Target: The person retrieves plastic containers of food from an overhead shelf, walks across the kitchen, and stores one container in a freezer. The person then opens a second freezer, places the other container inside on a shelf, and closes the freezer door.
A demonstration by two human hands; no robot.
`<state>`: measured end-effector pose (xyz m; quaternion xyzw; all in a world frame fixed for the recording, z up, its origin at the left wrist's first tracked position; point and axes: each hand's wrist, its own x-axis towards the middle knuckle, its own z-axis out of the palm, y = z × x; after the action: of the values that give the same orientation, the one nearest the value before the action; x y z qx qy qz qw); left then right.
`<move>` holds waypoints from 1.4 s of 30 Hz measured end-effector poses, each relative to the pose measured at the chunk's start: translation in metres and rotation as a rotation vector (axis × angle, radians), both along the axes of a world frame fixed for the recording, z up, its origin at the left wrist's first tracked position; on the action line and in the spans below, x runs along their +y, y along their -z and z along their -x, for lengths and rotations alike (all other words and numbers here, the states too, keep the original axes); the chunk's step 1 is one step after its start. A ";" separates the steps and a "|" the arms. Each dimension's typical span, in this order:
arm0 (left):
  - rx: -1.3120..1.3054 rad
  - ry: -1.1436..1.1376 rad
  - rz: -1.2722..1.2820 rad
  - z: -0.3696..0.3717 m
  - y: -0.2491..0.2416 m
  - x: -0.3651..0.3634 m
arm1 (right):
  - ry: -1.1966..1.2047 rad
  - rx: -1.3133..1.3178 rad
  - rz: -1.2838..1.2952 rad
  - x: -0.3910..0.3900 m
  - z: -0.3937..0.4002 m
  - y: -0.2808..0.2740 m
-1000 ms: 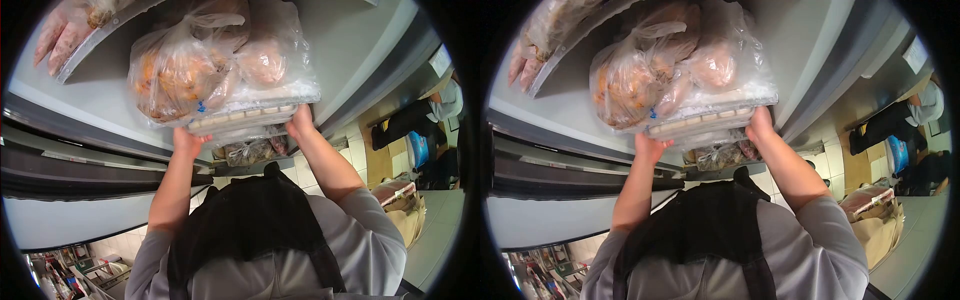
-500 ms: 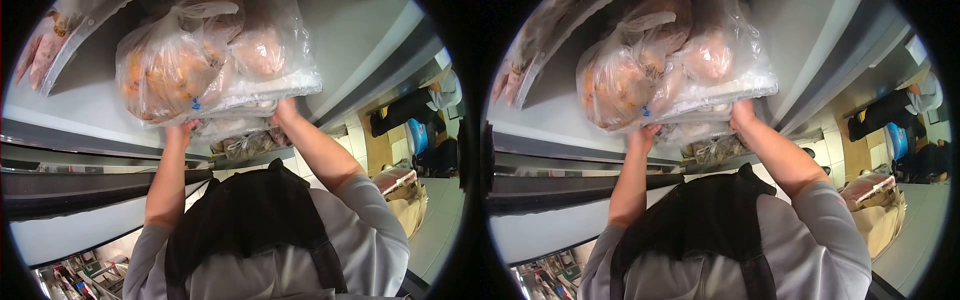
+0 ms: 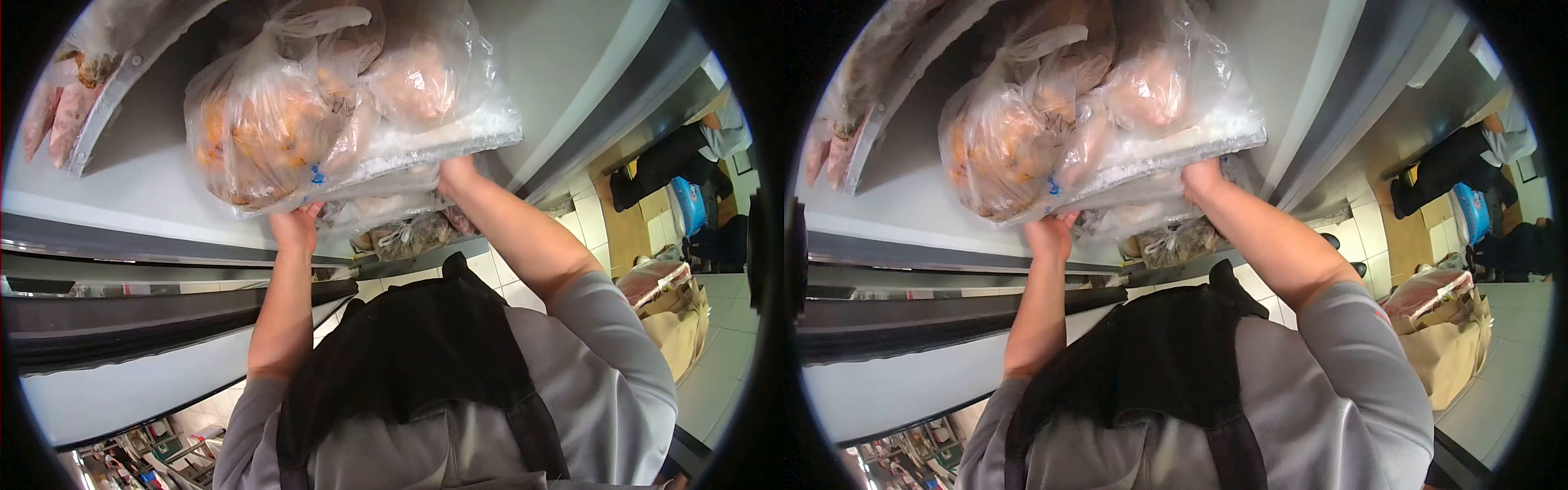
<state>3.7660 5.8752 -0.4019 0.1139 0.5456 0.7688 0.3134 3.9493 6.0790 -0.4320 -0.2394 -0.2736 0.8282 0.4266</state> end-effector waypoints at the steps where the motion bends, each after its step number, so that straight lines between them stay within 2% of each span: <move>1: -0.005 -0.010 -0.032 -0.001 0.000 0.001 | 0.064 -0.012 -0.032 -0.006 0.001 -0.002; 6: -0.140 -0.052 0.029 -0.032 0.001 -0.006 | -0.300 0.134 -0.086 0.052 -0.001 0.000; 10: -0.137 -0.067 -0.022 -0.038 -0.004 0.002 | -0.084 0.011 -0.127 0.063 0.014 -0.010; 13: -0.191 -0.038 -0.048 -0.041 0.002 -0.003 | 0.167 -0.152 -0.177 0.047 0.005 0.003; 16: -0.170 0.026 -0.082 -0.035 0.005 0.003 | 0.286 -0.226 -0.138 0.017 -0.014 0.015; 18: -0.172 0.048 -0.071 -0.027 0.021 -0.004 | 0.270 -0.272 -0.204 0.021 -0.012 0.014; 21: -0.036 0.137 -0.034 0.000 0.025 0.009 | 0.308 -0.329 -0.359 0.032 0.017 0.005; 24: 0.026 0.086 0.004 0.020 0.036 0.017 | 0.356 -0.382 -0.488 0.036 0.036 -0.001; 27: 0.058 0.143 0.233 0.029 0.040 0.019 | 0.362 -0.428 -0.581 0.040 0.037 -0.006; 29: 0.048 0.181 0.265 0.028 0.037 0.012 | 0.358 -0.452 -0.632 0.040 0.032 -0.005; 32: 0.043 0.235 0.345 0.018 0.005 0.007 | 0.349 -0.494 -0.687 0.037 0.007 0.004; 36: 0.197 0.003 0.503 -0.018 -0.021 -0.003 | 0.139 -0.758 -0.592 0.036 -0.029 0.016; 38: 0.375 0.004 0.452 -0.014 -0.005 -0.007 | 0.005 -0.793 -0.517 0.040 -0.042 0.018; 40: 0.549 -0.007 0.435 -0.003 0.020 -0.010 | -0.112 -0.698 -0.438 0.035 -0.053 0.012; 42: 0.727 -0.028 0.446 0.007 0.028 -0.006 | 0.006 -0.745 -0.686 0.028 -0.052 0.010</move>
<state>3.7588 5.8693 -0.4299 0.2996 0.7752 0.5458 0.1071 4.0012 6.1073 -0.4423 -0.3656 -0.6628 0.5477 0.3564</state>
